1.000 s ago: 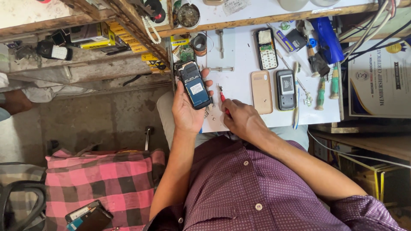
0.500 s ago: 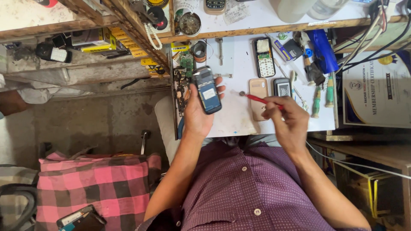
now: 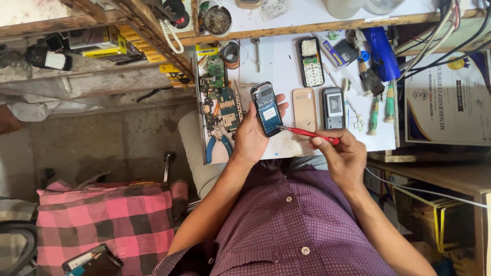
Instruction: The person picks up a mobile phone from the workbench, removes its back cover, and uses a screwdriver to unscrew and pry components from the phone body. They handle the phone, its casing, and internal parts, separating the housing and lifting out the internal assembly while working at the bench.
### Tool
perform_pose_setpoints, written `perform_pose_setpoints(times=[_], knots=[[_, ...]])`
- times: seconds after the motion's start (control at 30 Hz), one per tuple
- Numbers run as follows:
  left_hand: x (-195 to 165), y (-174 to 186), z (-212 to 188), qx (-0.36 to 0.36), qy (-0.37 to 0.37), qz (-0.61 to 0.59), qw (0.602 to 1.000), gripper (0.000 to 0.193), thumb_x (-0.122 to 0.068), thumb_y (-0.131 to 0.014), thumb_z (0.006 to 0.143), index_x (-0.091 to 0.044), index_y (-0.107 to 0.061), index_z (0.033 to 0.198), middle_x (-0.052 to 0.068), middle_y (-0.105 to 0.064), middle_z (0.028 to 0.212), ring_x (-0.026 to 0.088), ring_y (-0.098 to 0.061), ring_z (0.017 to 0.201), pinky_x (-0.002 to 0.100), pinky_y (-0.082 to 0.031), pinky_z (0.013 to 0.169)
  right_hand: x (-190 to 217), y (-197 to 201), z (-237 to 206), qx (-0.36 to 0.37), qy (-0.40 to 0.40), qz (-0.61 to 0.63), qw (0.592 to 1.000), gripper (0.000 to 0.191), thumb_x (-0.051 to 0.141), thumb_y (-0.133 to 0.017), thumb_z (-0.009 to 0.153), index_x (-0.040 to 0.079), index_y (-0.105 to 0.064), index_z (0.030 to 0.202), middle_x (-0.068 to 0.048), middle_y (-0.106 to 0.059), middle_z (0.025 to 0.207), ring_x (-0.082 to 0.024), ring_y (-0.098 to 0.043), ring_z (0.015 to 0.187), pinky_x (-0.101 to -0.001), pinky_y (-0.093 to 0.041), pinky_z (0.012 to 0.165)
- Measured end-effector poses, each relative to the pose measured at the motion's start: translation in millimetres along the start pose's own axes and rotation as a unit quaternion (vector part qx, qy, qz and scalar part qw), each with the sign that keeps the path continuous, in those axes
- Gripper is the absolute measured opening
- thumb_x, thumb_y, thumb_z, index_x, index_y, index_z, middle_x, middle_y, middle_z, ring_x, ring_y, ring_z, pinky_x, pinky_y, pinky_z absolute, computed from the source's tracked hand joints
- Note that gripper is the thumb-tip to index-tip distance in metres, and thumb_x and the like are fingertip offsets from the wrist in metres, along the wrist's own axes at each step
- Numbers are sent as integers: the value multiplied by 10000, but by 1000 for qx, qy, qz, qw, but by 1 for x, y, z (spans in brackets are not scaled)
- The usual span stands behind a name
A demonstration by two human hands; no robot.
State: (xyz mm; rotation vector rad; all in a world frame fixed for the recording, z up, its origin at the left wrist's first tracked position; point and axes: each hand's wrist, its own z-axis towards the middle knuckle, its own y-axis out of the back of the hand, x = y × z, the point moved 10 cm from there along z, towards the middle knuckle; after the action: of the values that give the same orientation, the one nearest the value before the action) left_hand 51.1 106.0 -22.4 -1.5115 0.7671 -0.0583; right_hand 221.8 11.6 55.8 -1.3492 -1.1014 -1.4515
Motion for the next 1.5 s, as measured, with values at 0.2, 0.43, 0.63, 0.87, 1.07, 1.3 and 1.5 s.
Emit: perform_pose_setpoints(times=[0.2,0.43,0.63,0.87,1.07,1.3,1.5], knots=[[-2,0,-1,-9,-6,17,1000,600,-445,-320,1136,-4,-397,1535,235,-535,1490,351,-544,1375,459,-403,1223,33,-32,-1,37,111,-252,961,168,37,-745,940,-35,-709,1088,-161,-778,1035,-195,-775,946,-286,-606,808],[-1,3,-1,-15,-9,18,1000,587,-432,-315,1144,2,-403,1530,240,-551,1472,342,-570,1347,476,-426,1212,54,-53,2,69,165,-256,950,188,20,-742,933,-15,-726,1118,-146,-770,1077,-255,-776,976,-310,-607,825],[-1,3,-2,-13,-6,19,1000,590,-428,-300,1144,4,-400,1532,244,-552,1471,339,-571,1352,473,-429,1211,49,-54,4,73,155,-263,950,194,25,-752,922,-2,-738,1114,-138,-777,1059,-231,-777,921,-306,-607,781],[-1,1,-2,-12,-6,26,1000,586,-424,-291,1147,2,-398,1535,242,-550,1474,340,-568,1354,473,-429,1212,50,-55,5,69,155,-260,951,202,31,-750,929,5,-738,1128,-145,-772,1069,-230,-776,917,-305,-608,773],[-2,1,-1,-13,-6,26,1000,589,-433,-289,1145,-5,-400,1534,241,-554,1470,337,-571,1351,471,-432,1209,52,-56,6,69,152,-259,951,201,35,-751,932,3,-739,1130,-141,-774,1056,-221,-775,885,-306,-604,744],[2,-2,-3,-17,16,8,1000,576,-429,-286,1149,-18,-423,1529,239,-569,1448,333,-585,1323,477,-444,1188,69,-65,7,97,200,-317,922,191,50,-741,938,0,-718,1121,-143,-759,975,-249,-748,803,-328,-584,690],[3,0,-4,-8,12,21,1000,570,-430,-287,1165,-12,-455,1515,221,-591,1452,310,-600,1326,462,-453,1211,79,-75,2,119,251,-386,880,167,108,-753,985,28,-673,1107,-87,-714,852,-234,-715,720,-350,-552,635]])
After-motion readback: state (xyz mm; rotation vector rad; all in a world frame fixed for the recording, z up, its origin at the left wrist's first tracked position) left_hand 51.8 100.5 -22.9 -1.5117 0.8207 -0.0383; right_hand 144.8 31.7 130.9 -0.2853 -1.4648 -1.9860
